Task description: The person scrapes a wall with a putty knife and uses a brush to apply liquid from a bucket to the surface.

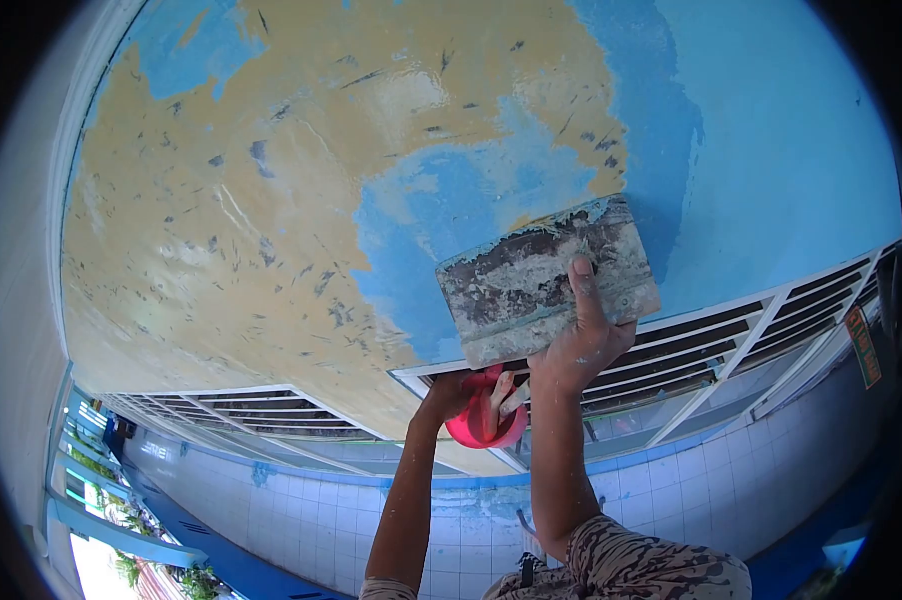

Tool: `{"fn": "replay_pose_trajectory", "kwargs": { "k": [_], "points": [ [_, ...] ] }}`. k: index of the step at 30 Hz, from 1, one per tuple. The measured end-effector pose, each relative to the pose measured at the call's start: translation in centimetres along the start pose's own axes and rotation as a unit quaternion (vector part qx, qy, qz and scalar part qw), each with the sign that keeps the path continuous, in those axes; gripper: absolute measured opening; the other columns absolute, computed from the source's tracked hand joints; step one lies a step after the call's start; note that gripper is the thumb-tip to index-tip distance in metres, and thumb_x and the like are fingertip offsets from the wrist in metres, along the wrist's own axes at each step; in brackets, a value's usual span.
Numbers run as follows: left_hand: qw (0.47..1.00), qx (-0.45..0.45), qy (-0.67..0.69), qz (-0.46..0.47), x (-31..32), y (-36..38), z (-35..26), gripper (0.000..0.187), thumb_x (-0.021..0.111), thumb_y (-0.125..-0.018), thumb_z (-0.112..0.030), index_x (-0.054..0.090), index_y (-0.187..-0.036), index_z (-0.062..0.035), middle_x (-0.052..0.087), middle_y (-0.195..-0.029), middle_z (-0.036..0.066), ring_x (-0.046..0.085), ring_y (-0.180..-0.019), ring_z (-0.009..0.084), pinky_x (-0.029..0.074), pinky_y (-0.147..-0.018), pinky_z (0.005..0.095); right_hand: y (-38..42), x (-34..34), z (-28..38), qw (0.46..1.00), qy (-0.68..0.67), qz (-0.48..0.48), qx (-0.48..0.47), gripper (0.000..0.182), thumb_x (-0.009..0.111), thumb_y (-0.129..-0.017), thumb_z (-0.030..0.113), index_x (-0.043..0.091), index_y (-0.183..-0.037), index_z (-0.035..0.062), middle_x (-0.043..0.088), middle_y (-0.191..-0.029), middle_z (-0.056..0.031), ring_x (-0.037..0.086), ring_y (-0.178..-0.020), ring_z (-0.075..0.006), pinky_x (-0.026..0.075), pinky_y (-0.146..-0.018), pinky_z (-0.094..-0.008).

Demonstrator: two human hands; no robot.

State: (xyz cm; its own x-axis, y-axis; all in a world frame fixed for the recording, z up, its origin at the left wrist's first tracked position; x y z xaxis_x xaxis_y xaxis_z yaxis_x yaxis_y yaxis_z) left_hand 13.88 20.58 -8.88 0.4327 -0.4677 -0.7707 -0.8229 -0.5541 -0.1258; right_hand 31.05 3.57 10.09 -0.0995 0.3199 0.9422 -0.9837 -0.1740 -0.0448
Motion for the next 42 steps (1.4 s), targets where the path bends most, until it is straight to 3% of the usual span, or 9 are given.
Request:
{"fn": "replay_pose_trajectory", "kwargs": {
  "k": [4, 9, 13, 17, 21, 30, 35, 38, 42],
  "points": [
    [1.000, -0.001, -0.016, 0.006, -0.2, -0.3, 0.1, 0.049, 0.068, -0.078, -0.002, 0.062, -0.127, -0.0101, 0.060, -0.130, 0.018, 0.053, -0.124, 0.0359, 0.042, -0.105, 0.0414, -1.1, 2.9, 0.5, 0.998, -0.054, 0.036, -0.027, 0.045, 0.079, -0.077, -0.001, 0.058, -0.117, -0.0029, 0.063, -0.110, -0.0107, 0.062, -0.097, -0.0161, 0.053, -0.086, -0.0321],
    [0.999, -0.038, -0.005, 0.013, -0.1, -0.3, 0.1, 0.047, 0.070, -0.080, -0.008, 0.063, -0.127, -0.0108, 0.057, -0.133, 0.018, 0.051, -0.125, 0.0360, 0.041, -0.105, 0.0419, -0.5, 1.2, 0.9, 1.000, -0.017, 0.017, -0.009, 0.050, 0.076, -0.074, -0.004, 0.056, -0.120, -0.0022, 0.062, -0.112, -0.0112, 0.063, -0.095, -0.0206, 0.056, -0.081, -0.0362],
    [0.999, -0.008, -0.035, 0.032, -0.1, -0.3, -0.2, 0.045, 0.069, -0.080, -0.008, 0.064, -0.125, -0.0104, 0.058, -0.131, 0.019, 0.052, -0.125, 0.0354, 0.042, -0.104, 0.0417, -1.7, 2.1, 1.2, 0.999, -0.037, 0.036, -0.014, 0.049, 0.077, -0.074, -0.003, 0.057, -0.119, -0.0016, 0.062, -0.111, -0.0114, 0.063, -0.096, -0.0209, 0.056, -0.080, -0.0376],
    [0.996, -0.072, 0.031, 0.041, 0.2, -0.2, 0.5, 0.043, 0.067, -0.080, -0.004, 0.064, -0.123, -0.0088, 0.060, -0.129, 0.018, 0.054, -0.124, 0.0336, 0.044, -0.102, 0.0415, -0.9, -1.2, 1.3, 1.000, 0.005, -0.002, -0.011, 0.051, 0.078, -0.073, -0.003, 0.057, -0.119, -0.0008, 0.061, -0.112, -0.0116, 0.063, -0.096, -0.0215, 0.056, -0.080, -0.0379],
    [0.999, -0.032, 0.021, 0.026, 0.3, -0.2, 0.6, 0.043, 0.067, -0.081, -0.004, 0.064, -0.123, -0.0085, 0.060, -0.128, 0.018, 0.055, -0.123, 0.0336, 0.044, -0.102, 0.0415, -0.9, -2.2, 1.5, 0.999, 0.018, -0.050, 0.006, 0.052, 0.077, -0.073, -0.004, 0.056, -0.120, -0.0008, 0.061, -0.112, -0.0125, 0.063, -0.096, -0.0223, 0.058, -0.080, -0.0383],
    [0.998, 0.027, -0.052, -0.009, 0.0, -0.4, 0.5, 0.042, 0.068, -0.083, -0.010, 0.063, -0.125, -0.0083, 0.062, -0.126, 0.020, 0.057, -0.119, 0.0371, 0.046, -0.099, 0.0419, -2.8, -1.3, 1.8, 1.000, 0.008, 0.007, -0.007, 0.051, 0.077, -0.073, -0.004, 0.057, -0.120, -0.0011, 0.062, -0.112, -0.0119, 0.064, -0.093, -0.0216, 0.055, -0.082, -0.0357],
    [0.999, -0.029, -0.032, 0.025, 0.5, -0.5, 1.5, 0.044, 0.068, -0.082, -0.007, 0.062, -0.126, -0.0082, 0.059, -0.130, 0.019, 0.055, -0.122, 0.0366, 0.046, -0.100, 0.0424, -2.9, -1.2, 1.8, 0.999, 0.015, 0.012, -0.030, 0.050, 0.076, -0.073, -0.004, 0.056, -0.119, -0.0027, 0.062, -0.111, -0.0129, 0.064, -0.093, -0.0225, 0.056, -0.081, -0.0381],
    [0.995, 0.053, -0.074, -0.046, 0.0, -0.3, 0.7, 0.043, 0.068, -0.082, -0.008, 0.064, -0.124, -0.0099, 0.061, -0.129, 0.018, 0.058, -0.118, 0.0366, 0.047, -0.098, 0.0423, -2.6, -1.6, 1.4, 1.000, -0.001, -0.002, -0.006, 0.051, 0.078, -0.072, -0.003, 0.057, -0.119, -0.0016, 0.062, -0.111, -0.0123, 0.064, -0.092, -0.0221, 0.055, -0.079, -0.0370],
    [0.999, -0.032, -0.014, 0.025, 0.7, -0.4, 1.6, 0.042, 0.066, -0.079, -0.003, 0.066, -0.120, -0.0097, 0.061, -0.127, 0.019, 0.058, -0.118, 0.0364, 0.046, -0.099, 0.0419, -3.4, 0.2, 1.8, 1.000, 0.002, 0.016, -0.019, 0.053, 0.078, -0.072, -0.003, 0.057, -0.120, -0.0012, 0.062, -0.111, -0.0118, 0.064, -0.092, -0.0210, 0.055, -0.079, -0.0356]
  ]
}}
Point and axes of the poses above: each hand's wrist, its own y-axis away from the middle knuckle, its own x-axis out of the palm, z = x × y, the point moved 7 cm from there along -y, towards the middle knuckle
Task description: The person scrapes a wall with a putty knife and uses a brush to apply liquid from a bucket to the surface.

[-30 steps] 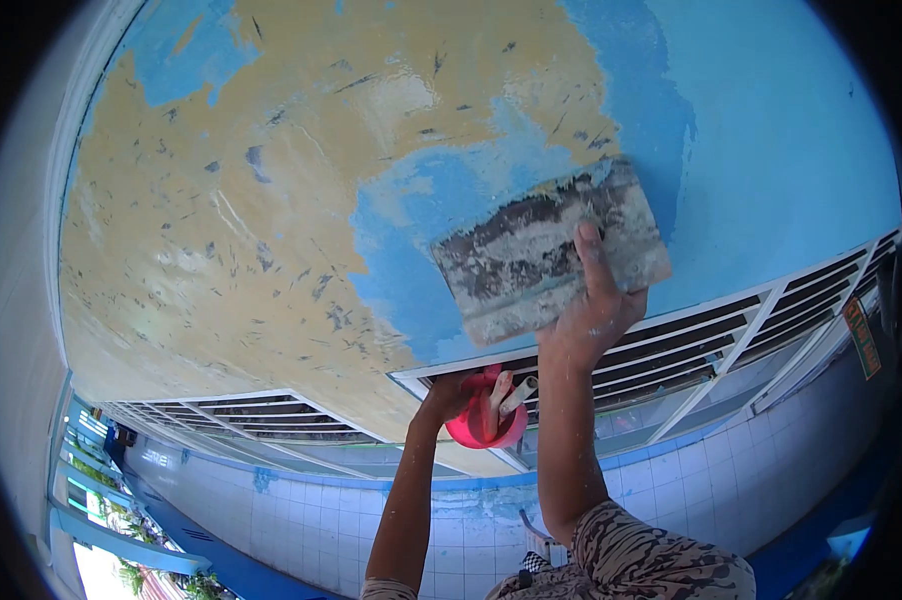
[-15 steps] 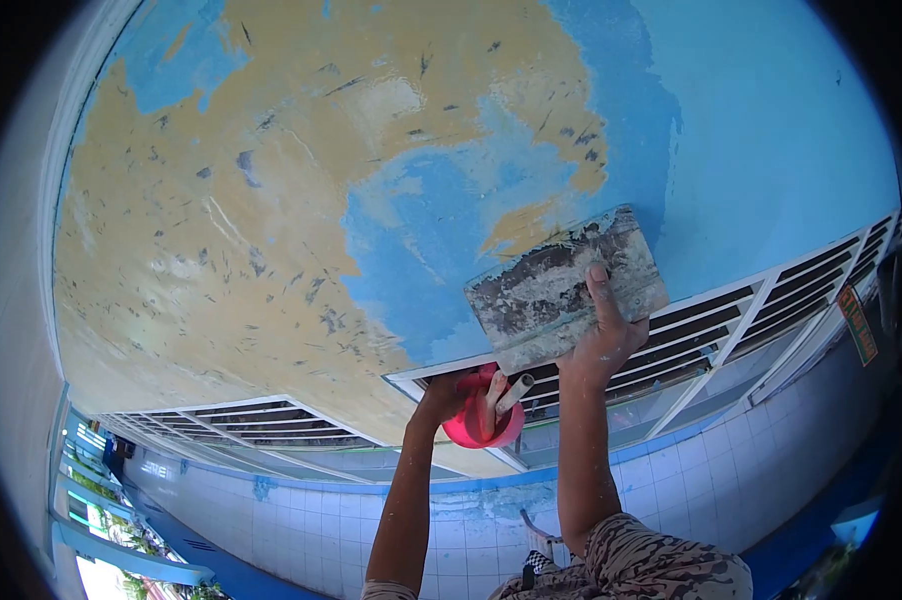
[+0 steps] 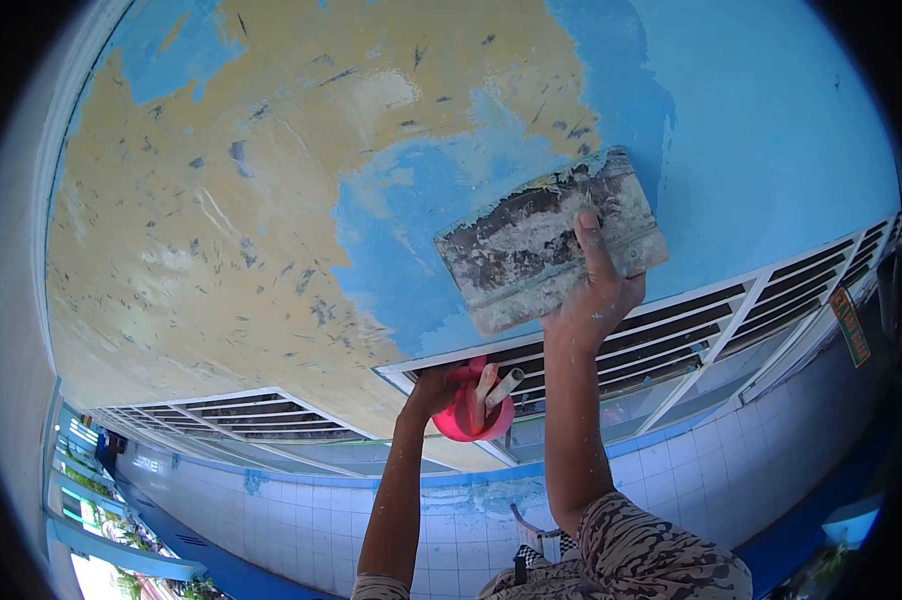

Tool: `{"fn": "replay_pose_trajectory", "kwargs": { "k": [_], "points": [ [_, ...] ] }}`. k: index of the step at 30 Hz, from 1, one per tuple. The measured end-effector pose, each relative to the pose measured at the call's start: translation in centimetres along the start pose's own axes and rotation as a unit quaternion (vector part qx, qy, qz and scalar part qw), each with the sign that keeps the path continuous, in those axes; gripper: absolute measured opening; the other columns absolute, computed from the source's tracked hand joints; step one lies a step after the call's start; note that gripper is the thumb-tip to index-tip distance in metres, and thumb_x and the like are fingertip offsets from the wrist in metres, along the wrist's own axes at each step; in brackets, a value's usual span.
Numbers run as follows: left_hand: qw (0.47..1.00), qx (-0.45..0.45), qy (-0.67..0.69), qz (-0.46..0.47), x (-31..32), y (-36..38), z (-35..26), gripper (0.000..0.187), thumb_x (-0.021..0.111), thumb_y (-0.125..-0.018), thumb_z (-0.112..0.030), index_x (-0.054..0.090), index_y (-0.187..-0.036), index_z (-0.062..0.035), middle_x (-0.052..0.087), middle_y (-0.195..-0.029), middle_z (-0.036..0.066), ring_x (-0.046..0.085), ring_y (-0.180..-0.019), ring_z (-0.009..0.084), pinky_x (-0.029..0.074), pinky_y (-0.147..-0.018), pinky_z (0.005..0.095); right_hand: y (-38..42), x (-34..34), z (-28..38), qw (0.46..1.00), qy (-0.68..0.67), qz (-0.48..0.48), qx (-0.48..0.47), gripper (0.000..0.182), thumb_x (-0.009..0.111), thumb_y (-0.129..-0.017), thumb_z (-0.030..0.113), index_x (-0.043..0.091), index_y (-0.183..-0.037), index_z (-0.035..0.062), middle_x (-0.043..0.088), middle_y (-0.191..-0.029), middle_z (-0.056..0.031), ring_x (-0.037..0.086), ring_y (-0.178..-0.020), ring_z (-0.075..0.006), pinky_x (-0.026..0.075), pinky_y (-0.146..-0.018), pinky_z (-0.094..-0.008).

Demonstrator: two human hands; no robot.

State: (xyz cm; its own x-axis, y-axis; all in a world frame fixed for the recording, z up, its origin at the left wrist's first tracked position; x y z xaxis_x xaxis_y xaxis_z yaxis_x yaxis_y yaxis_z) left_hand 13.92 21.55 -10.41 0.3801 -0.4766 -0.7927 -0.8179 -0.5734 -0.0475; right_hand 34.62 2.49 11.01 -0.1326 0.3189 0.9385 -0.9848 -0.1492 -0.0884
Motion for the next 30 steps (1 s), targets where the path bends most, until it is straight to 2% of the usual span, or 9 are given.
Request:
{"fn": "replay_pose_trajectory", "kwargs": {
  "k": [8, 15, 17, 19, 21, 22, 23, 27, 30],
  "points": [
    [0.999, 0.035, -0.012, -0.016, -0.6, 0.2, -1.4, 0.043, 0.064, -0.079, -0.001, 0.065, -0.122, -0.0095, 0.062, -0.125, 0.020, 0.056, -0.120, 0.0377, 0.045, -0.100, 0.0426, 1.0, -2.4, -0.3, 1.000, 0.027, -0.008, 0.008, 0.051, 0.078, -0.073, -0.002, 0.055, -0.119, -0.0034, 0.062, -0.113, -0.0131, 0.065, -0.096, -0.0222, 0.058, -0.083, -0.0367],
    [0.997, 0.066, 0.007, -0.039, -1.4, 0.0, -2.6, 0.040, 0.064, -0.081, -0.002, 0.066, -0.120, -0.0088, 0.062, -0.124, 0.020, 0.057, -0.118, 0.0376, 0.045, -0.099, 0.0434, 0.5, -1.2, 0.2, 0.997, 0.053, 0.049, 0.006, 0.053, 0.080, -0.074, 0.003, 0.056, -0.120, -0.0030, 0.062, -0.114, -0.0132, 0.064, -0.100, -0.0205, 0.055, -0.088, -0.0334],
    [0.999, 0.041, -0.007, -0.011, -0.9, 0.3, -2.0, 0.040, 0.065, -0.081, -0.003, 0.066, -0.120, -0.0084, 0.062, -0.124, 0.020, 0.057, -0.117, 0.0372, 0.046, -0.098, 0.0427, 0.7, -0.4, 0.2, 0.998, 0.055, 0.039, 0.000, 0.053, 0.080, -0.074, 0.003, 0.055, -0.121, -0.0033, 0.062, -0.114, -0.0134, 0.064, -0.099, -0.0204, 0.055, -0.088, -0.0330],
    [0.997, 0.047, -0.057, -0.035, -0.6, 0.6, -1.9, 0.042, 0.067, -0.079, -0.003, 0.066, -0.120, -0.0095, 0.062, -0.124, 0.020, 0.057, -0.117, 0.0366, 0.046, -0.098, 0.0426, 0.4, 0.3, 0.2, 0.998, 0.029, 0.047, -0.013, 0.053, 0.080, -0.074, 0.000, 0.055, -0.121, -0.0035, 0.063, -0.113, -0.0137, 0.065, -0.097, -0.0207, 0.055, -0.088, -0.0323],
    [0.998, 0.045, -0.022, -0.028, -0.7, 0.2, -1.4, 0.043, 0.069, -0.079, -0.005, 0.066, -0.122, -0.0103, 0.062, -0.124, 0.020, 0.057, -0.118, 0.0366, 0.046, -0.098, 0.0425, 0.9, -1.0, 0.1, 0.998, 0.043, 0.039, -0.010, 0.053, 0.080, -0.073, -0.001, 0.056, -0.120, -0.0032, 0.063, -0.112, -0.0133, 0.065, -0.097, -0.0205, 0.056, -0.087, -0.0326],
    [0.999, 0.001, 0.032, -0.007, -0.5, 0.2, -0.7, 0.044, 0.069, -0.079, -0.007, 0.065, -0.123, -0.0102, 0.062, -0.124, 0.020, 0.056, -0.119, 0.0374, 0.045, -0.099, 0.0429, 1.4, -1.7, -0.1, 0.999, 0.030, 0.033, 0.008, 0.052, 0.079, -0.074, -0.001, 0.056, -0.120, -0.0032, 0.063, -0.112, -0.0131, 0.065, -0.097, -0.0201, 0.055, -0.087, -0.0323],
    [0.997, 0.061, -0.001, -0.046, -1.0, 0.3, -1.7, 0.044, 0.069, -0.080, -0.007, 0.064, -0.124, -0.0093, 0.062, -0.125, 0.020, 0.056, -0.120, 0.0374, 0.045, -0.099, 0.0427, 1.7, -1.5, -0.2, 0.999, 0.017, 0.029, 0.026, 0.051, 0.079, -0.074, 0.000, 0.056, -0.119, -0.0033, 0.063, -0.112, -0.0130, 0.065, -0.097, -0.0197, 0.055, -0.087, -0.0321],
    [0.999, 0.028, -0.014, -0.021, -0.8, 0.2, -1.2, 0.044, 0.069, -0.080, -0.006, 0.064, -0.124, -0.0092, 0.061, -0.127, 0.020, 0.056, -0.121, 0.0364, 0.045, -0.100, 0.0426, 0.9, -0.1, 0.1, 0.998, 0.040, 0.039, -0.021, 0.049, 0.078, -0.074, -0.003, 0.057, -0.118, -0.0032, 0.064, -0.111, -0.0131, 0.066, -0.096, -0.0207, 0.058, -0.084, -0.0351],
    [1.000, 0.020, -0.001, -0.016, -0.7, 0.1, -1.5, 0.044, 0.068, -0.080, -0.006, 0.064, -0.123, -0.0098, 0.061, -0.127, 0.019, 0.055, -0.121, 0.0362, 0.045, -0.101, 0.0419, 1.4, -1.1, -0.1, 0.998, 0.039, 0.040, -0.002, 0.048, 0.078, -0.074, -0.003, 0.058, -0.117, -0.0027, 0.064, -0.110, -0.0126, 0.065, -0.096, -0.0197, 0.057, -0.085, -0.0337]
  ]
}}
Point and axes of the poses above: each hand's wrist, its own y-axis away from the middle knuckle, its own x-axis out of the palm, z = x × y, the point moved 7 cm from there along -y, towards the middle knuckle
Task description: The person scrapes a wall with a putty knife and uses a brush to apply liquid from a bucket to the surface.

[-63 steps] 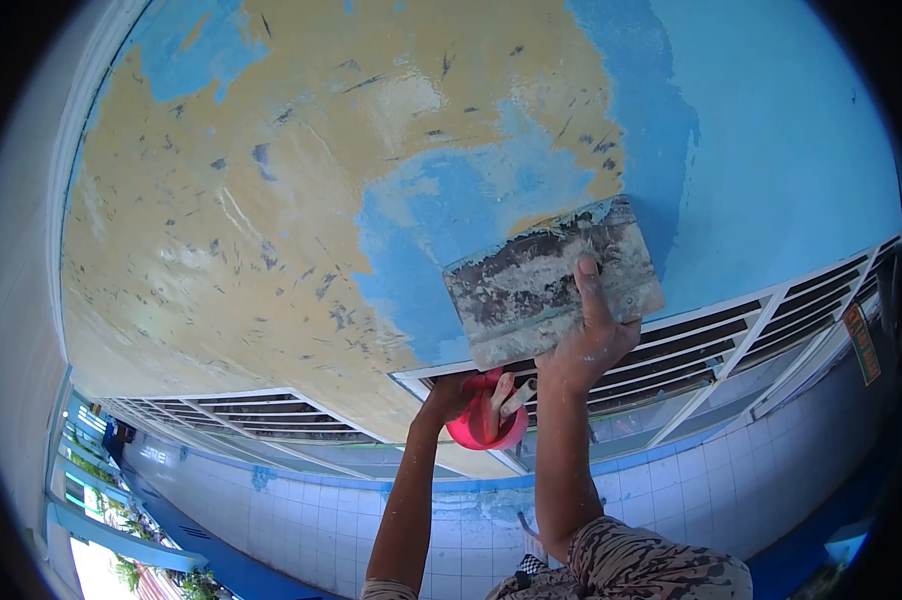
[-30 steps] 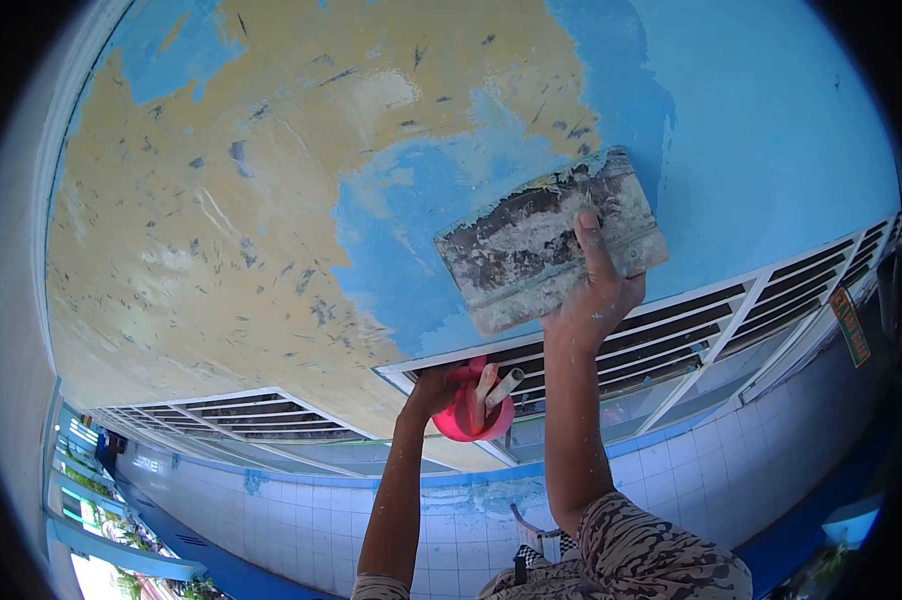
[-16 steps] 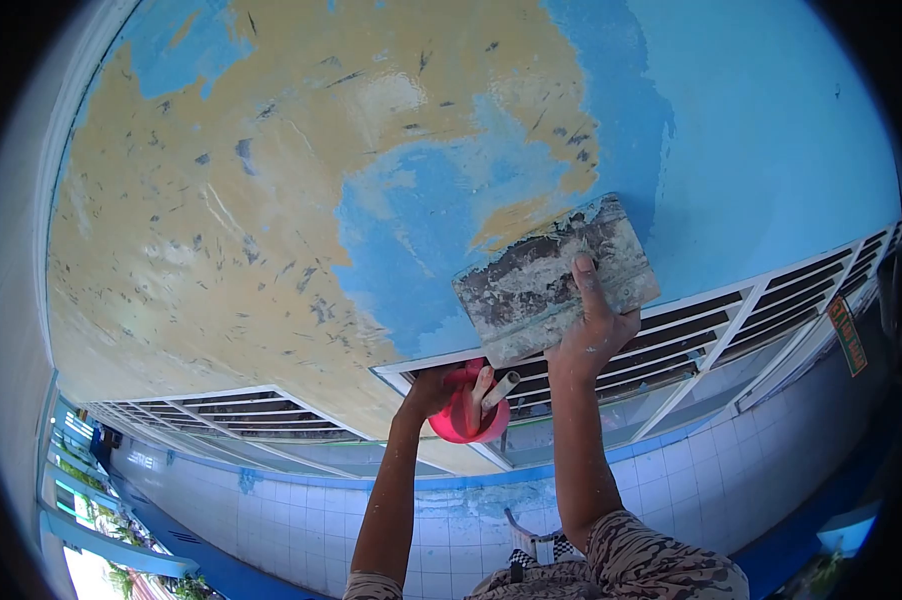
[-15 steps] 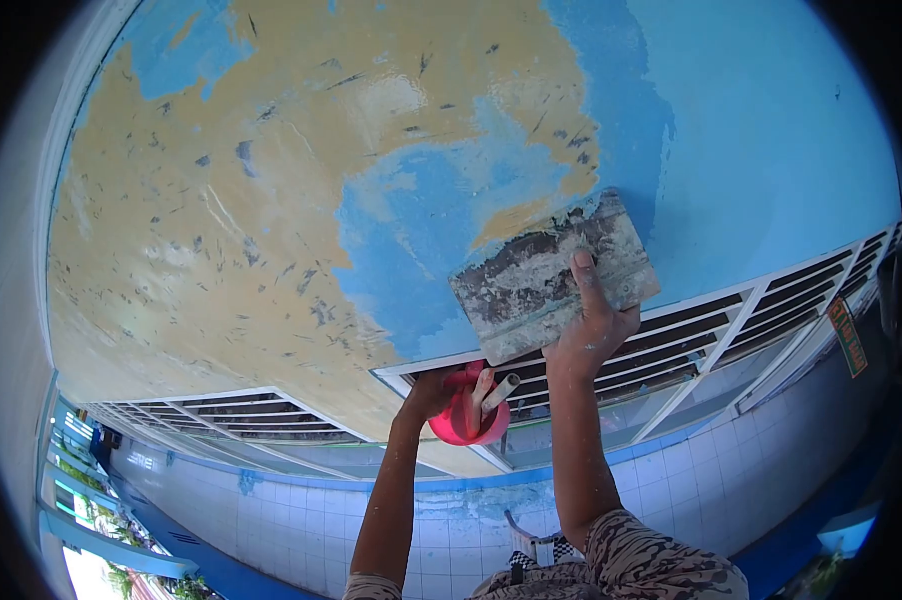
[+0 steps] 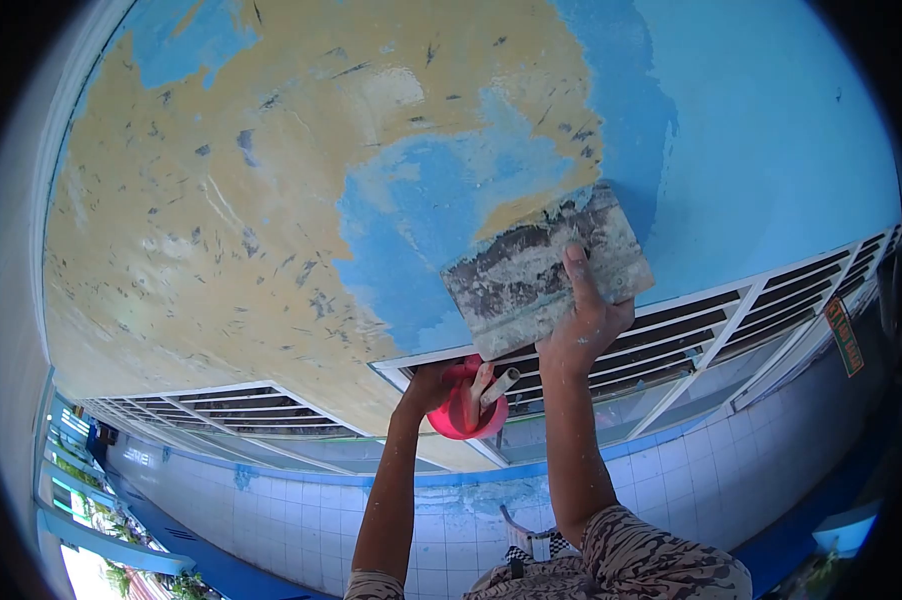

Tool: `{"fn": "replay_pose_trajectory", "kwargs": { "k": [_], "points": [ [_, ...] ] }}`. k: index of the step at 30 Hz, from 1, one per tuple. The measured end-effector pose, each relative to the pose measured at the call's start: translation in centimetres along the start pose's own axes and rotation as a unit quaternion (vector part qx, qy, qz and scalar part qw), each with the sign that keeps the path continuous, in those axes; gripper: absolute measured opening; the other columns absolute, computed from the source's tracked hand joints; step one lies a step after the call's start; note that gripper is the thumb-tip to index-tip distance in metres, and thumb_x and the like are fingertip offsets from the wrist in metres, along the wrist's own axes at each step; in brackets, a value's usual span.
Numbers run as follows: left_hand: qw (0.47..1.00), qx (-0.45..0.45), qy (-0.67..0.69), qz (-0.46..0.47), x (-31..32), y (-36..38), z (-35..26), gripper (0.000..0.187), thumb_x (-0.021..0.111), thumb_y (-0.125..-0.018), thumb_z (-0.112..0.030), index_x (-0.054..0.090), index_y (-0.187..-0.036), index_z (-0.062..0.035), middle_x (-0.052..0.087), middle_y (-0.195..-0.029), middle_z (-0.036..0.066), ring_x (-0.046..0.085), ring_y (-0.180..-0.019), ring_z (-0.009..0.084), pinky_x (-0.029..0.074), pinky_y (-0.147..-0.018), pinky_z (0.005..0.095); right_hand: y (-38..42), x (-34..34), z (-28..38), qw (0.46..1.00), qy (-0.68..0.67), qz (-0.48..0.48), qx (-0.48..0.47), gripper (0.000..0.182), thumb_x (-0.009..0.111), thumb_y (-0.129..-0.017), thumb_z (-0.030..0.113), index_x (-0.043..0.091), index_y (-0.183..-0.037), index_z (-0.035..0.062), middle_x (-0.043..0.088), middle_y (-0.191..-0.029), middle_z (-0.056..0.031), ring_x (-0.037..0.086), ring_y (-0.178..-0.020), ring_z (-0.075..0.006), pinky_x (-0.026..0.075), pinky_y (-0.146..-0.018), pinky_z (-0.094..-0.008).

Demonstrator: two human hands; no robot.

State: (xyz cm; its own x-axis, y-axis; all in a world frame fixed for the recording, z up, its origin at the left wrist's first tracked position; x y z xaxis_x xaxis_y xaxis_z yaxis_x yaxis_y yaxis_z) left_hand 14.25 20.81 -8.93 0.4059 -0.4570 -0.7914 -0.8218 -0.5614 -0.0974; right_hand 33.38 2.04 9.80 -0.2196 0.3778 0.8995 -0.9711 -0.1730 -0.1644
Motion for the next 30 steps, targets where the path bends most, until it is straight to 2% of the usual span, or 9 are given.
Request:
{"fn": "replay_pose_trajectory", "kwargs": {
  "k": [3, 5, 6, 12, 15, 17, 23, 27, 30],
  "points": [
    [1.000, -0.017, 0.018, -0.008, -0.3, -0.1, 0.0, 0.042, 0.066, -0.082, -0.004, 0.065, -0.123, -0.0108, 0.061, -0.126, 0.020, 0.057, -0.118, 0.0372, 0.044, -0.101, 0.0419, 0.3, 0.5, -0.2, 1.000, -0.012, -0.002, 0.016, 0.046, 0.078, -0.074, -0.003, 0.058, -0.116, -0.0027, 0.064, -0.111, -0.0128, 0.065, -0.095, -0.0191, 0.055, -0.088, -0.0319],
    [0.998, 0.057, -0.022, -0.012, 0.0, 0.1, -0.1, 0.042, 0.065, -0.082, -0.005, 0.065, -0.123, -0.0112, 0.061, -0.126, 0.019, 0.056, -0.119, 0.0367, 0.044, -0.102, 0.0423, -0.3, 1.1, -0.1, 1.000, 0.008, -0.002, -0.013, 0.050, 0.078, -0.074, -0.003, 0.057, -0.118, -0.0034, 0.064, -0.111, -0.0132, 0.066, -0.095, -0.0204, 0.056, -0.088, -0.0329],
    [1.000, 0.014, -0.016, 0.003, 0.3, 0.1, 0.7, 0.040, 0.066, -0.081, -0.005, 0.067, -0.121, -0.0111, 0.060, -0.128, 0.019, 0.055, -0.121, 0.0367, 0.043, -0.103, 0.0425, -0.4, 1.5, 0.1, 1.000, 0.012, 0.000, -0.017, 0.053, 0.079, -0.073, -0.002, 0.055, -0.120, -0.0039, 0.064, -0.111, -0.0130, 0.065, -0.095, -0.0210, 0.056, -0.086, -0.0337],
    [0.999, -0.013, 0.031, -0.028, -0.3, 0.3, -0.3, 0.037, 0.064, -0.082, -0.004, 0.068, -0.118, -0.0109, 0.060, -0.129, 0.019, 0.054, -0.121, 0.0379, 0.043, -0.102, 0.0427, 1.0, 0.5, -0.7, 1.000, 0.006, 0.000, 0.019, 0.049, 0.079, -0.073, -0.001, 0.057, -0.117, -0.0035, 0.063, -0.111, -0.0127, 0.065, -0.094, -0.0202, 0.056, -0.083, -0.0339],
    [0.999, 0.001, -0.033, -0.005, 0.5, 0.0, 1.3, 0.042, 0.065, -0.081, -0.004, 0.066, -0.122, -0.0108, 0.060, -0.130, 0.018, 0.054, -0.123, 0.0373, 0.043, -0.103, 0.0421, 0.7, 1.7, -0.8, 1.000, 0.015, -0.003, 0.011, 0.049, 0.081, -0.074, 0.002, 0.057, -0.117, -0.0036, 0.063, -0.111, -0.0124, 0.064, -0.094, -0.0195, 0.054, -0.083, -0.0322],
    [1.000, -0.016, -0.012, 0.010, 0.8, 0.0, 1.7, 0.045, 0.067, -0.079, -0.004, 0.065, -0.123, -0.0109, 0.059, -0.130, 0.018, 0.053, -0.124, 0.0373, 0.043, -0.103, 0.0419, 0.5, 2.5, -0.6, 0.999, 0.037, 0.025, -0.015, 0.048, 0.081, -0.075, 0.002, 0.057, -0.117, -0.0040, 0.063, -0.111, -0.0125, 0.064, -0.093, -0.0186, 0.054, -0.084, -0.0311],
    [0.999, 0.008, 0.018, -0.028, 0.0, 0.3, 0.3, 0.041, 0.066, -0.081, -0.005, 0.066, -0.121, -0.0095, 0.060, -0.129, 0.019, 0.054, -0.123, 0.0373, 0.044, -0.101, 0.0421, 2.1, 1.0, -1.0, 0.999, 0.021, 0.006, 0.027, 0.045, 0.081, -0.075, 0.003, 0.060, -0.115, -0.0035, 0.064, -0.109, -0.0105, 0.063, -0.094, -0.0165, 0.051, -0.085, -0.0308],
    [1.000, 0.012, 0.000, -0.006, -0.2, 0.1, -0.4, 0.041, 0.068, -0.081, -0.008, 0.065, -0.122, -0.0096, 0.060, -0.129, 0.020, 0.054, -0.123, 0.0368, 0.045, -0.101, 0.0423, 1.2, 2.4, -0.6, 0.995, 0.074, 0.055, -0.033, 0.047, 0.081, -0.075, 0.002, 0.059, -0.117, -0.0037, 0.065, -0.111, -0.0112, 0.065, -0.096, -0.0181, 0.053, -0.085, -0.0322],
    [1.000, -0.017, 0.018, 0.003, -0.4, 0.3, -0.2, 0.042, 0.067, -0.081, -0.007, 0.065, -0.123, -0.0100, 0.061, -0.127, 0.019, 0.056, -0.121, 0.0373, 0.046, -0.100, 0.0421, 1.9, 0.4, -0.9, 0.999, 0.040, 0.032, 0.019, 0.048, 0.082, -0.076, 0.004, 0.059, -0.117, -0.0041, 0.065, -0.110, -0.0107, 0.063, -0.094, -0.0174, 0.050, -0.083, -0.0326]
  ]
}}
Point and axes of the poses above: each hand's wrist, its own y-axis away from the middle knuckle, its own x-axis out of the palm, z = x × y, the point moved 7 cm from there along -y, towards the middle knuckle
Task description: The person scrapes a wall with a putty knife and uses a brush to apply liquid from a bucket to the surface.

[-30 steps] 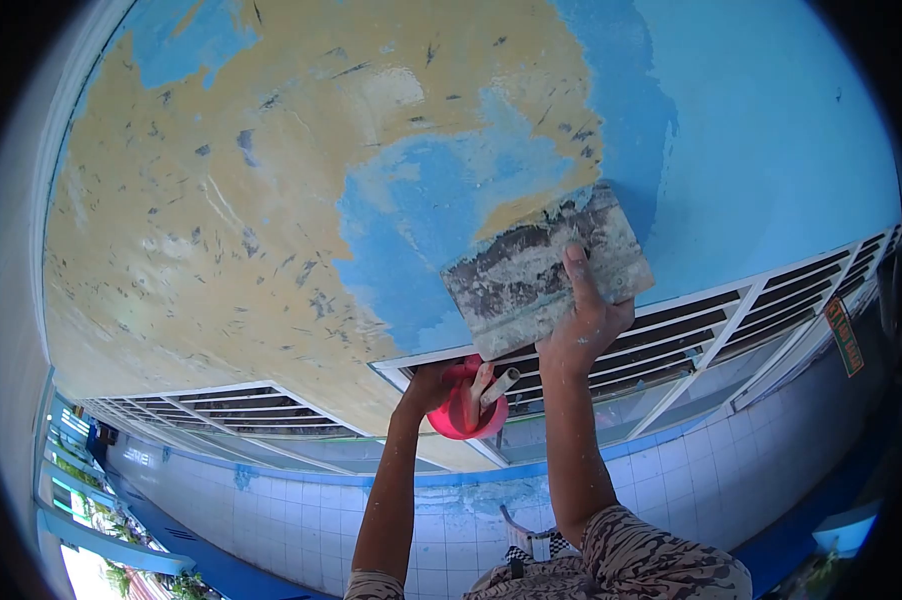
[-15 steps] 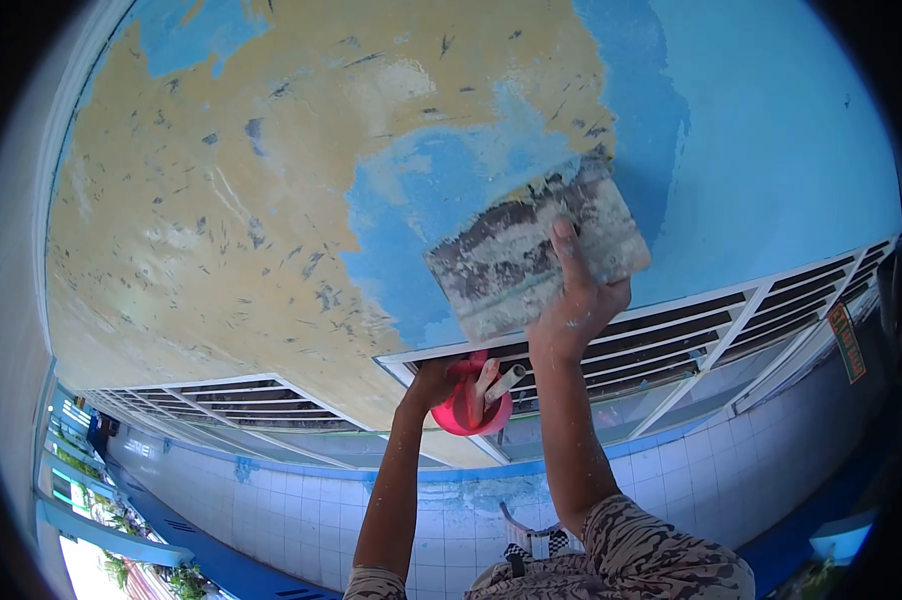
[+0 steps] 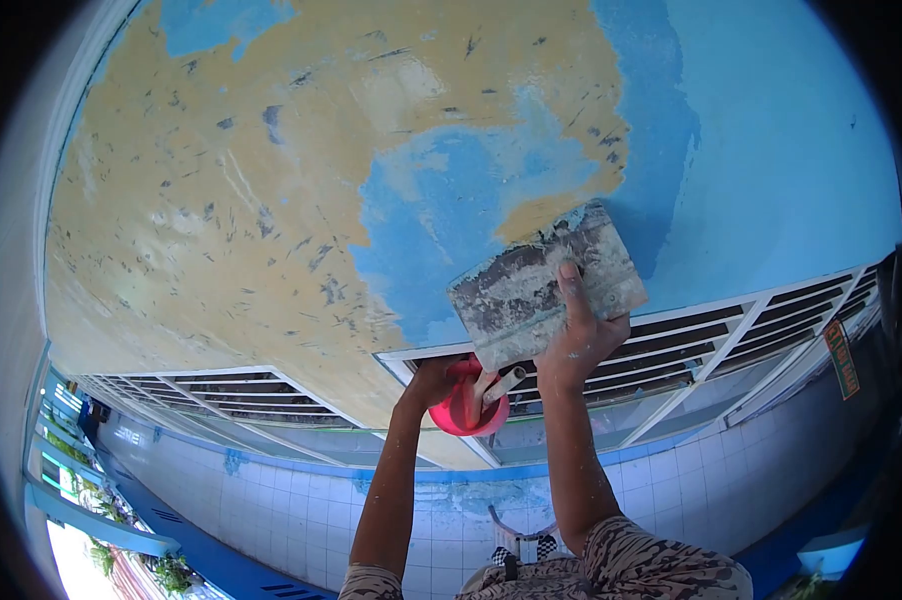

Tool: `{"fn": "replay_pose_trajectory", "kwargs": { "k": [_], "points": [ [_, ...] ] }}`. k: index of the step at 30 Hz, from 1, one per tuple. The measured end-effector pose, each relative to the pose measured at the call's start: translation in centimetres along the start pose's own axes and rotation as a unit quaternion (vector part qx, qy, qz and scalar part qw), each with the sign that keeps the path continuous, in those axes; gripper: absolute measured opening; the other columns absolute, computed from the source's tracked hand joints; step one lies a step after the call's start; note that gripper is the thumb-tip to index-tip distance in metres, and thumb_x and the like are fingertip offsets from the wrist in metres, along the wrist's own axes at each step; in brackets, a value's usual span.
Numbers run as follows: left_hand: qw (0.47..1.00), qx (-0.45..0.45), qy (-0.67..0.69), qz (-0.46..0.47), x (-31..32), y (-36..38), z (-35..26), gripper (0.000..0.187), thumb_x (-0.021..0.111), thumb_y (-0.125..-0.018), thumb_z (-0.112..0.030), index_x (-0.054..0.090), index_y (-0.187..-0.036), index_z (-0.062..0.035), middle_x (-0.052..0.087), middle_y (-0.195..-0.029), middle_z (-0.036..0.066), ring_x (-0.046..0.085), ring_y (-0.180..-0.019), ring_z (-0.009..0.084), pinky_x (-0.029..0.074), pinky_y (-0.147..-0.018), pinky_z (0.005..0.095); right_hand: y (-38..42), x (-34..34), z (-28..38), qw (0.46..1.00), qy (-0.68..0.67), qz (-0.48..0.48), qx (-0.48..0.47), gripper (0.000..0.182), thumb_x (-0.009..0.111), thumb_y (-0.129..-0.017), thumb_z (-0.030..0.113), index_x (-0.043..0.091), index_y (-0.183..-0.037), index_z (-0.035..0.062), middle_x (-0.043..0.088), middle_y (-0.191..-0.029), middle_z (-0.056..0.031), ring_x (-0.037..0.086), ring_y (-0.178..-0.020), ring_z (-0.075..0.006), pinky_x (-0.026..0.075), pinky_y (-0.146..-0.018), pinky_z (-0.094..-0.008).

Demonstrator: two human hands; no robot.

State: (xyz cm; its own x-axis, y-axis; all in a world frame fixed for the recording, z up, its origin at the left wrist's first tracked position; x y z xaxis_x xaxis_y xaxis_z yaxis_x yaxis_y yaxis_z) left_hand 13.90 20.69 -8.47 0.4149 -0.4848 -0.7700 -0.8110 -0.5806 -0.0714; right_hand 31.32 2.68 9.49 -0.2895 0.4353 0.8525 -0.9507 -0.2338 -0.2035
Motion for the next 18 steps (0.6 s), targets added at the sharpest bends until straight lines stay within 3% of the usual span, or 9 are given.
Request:
{"fn": "replay_pose_trajectory", "kwargs": {
  "k": [2, 6, 18],
  "points": [
    [0.998, 0.042, -0.023, -0.051, 0.2, 0.0, 0.4, 0.044, 0.065, -0.080, -0.004, 0.065, -0.123, -0.0106, 0.063, -0.125, 0.020, 0.058, -0.118, 0.0379, 0.047, -0.099, 0.0415, -0.2, 1.0, -0.1, 1.000, 0.011, 0.006, -0.018, 0.048, 0.082, -0.076, 0.004, 0.059, -0.117, -0.0042, 0.065, -0.111, -0.0109, 0.063, -0.094, -0.0175, 0.050, -0.083, -0.0326],
    [1.000, 0.010, -0.019, -0.002, 0.8, -0.3, 1.3, 0.044, 0.065, -0.080, -0.003, 0.065, -0.123, -0.0107, 0.061, -0.128, 0.020, 0.056, -0.121, 0.0369, 0.045, -0.100, 0.0424, -0.3, 1.8, 0.0, 0.999, 0.041, 0.007, -0.030, 0.048, 0.082, -0.076, 0.005, 0.059, -0.117, -0.0044, 0.064, -0.111, -0.0114, 0.063, -0.095, -0.0171, 0.050, -0.084, -0.0326],
    [0.998, 0.055, 0.011, -0.035, 1.0, -0.5, 1.6, 0.047, 0.067, -0.078, -0.002, 0.064, -0.124, -0.0121, 0.059, -0.130, 0.018, 0.054, -0.122, 0.0368, 0.044, -0.103, 0.0418, -0.4, -1.0, 0.1, 0.996, 0.086, 0.020, -0.015, 0.045, 0.080, -0.076, 0.001, 0.058, -0.115, -0.0036, 0.065, -0.110, -0.0129, 0.065, -0.096, -0.0173, 0.054, -0.087, -0.0307]
  ]
}}
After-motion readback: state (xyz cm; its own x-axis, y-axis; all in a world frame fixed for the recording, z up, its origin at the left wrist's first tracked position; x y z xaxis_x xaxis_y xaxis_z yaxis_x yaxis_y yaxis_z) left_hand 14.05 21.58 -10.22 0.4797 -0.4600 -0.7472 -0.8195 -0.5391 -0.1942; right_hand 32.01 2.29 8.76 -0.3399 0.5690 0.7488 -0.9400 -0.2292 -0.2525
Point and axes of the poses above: each hand's wrist, its own y-axis away from the middle knuckle, its own x-axis out of the palm, z = x × y, the point moved 7 cm from there along -y, towards the middle knuckle
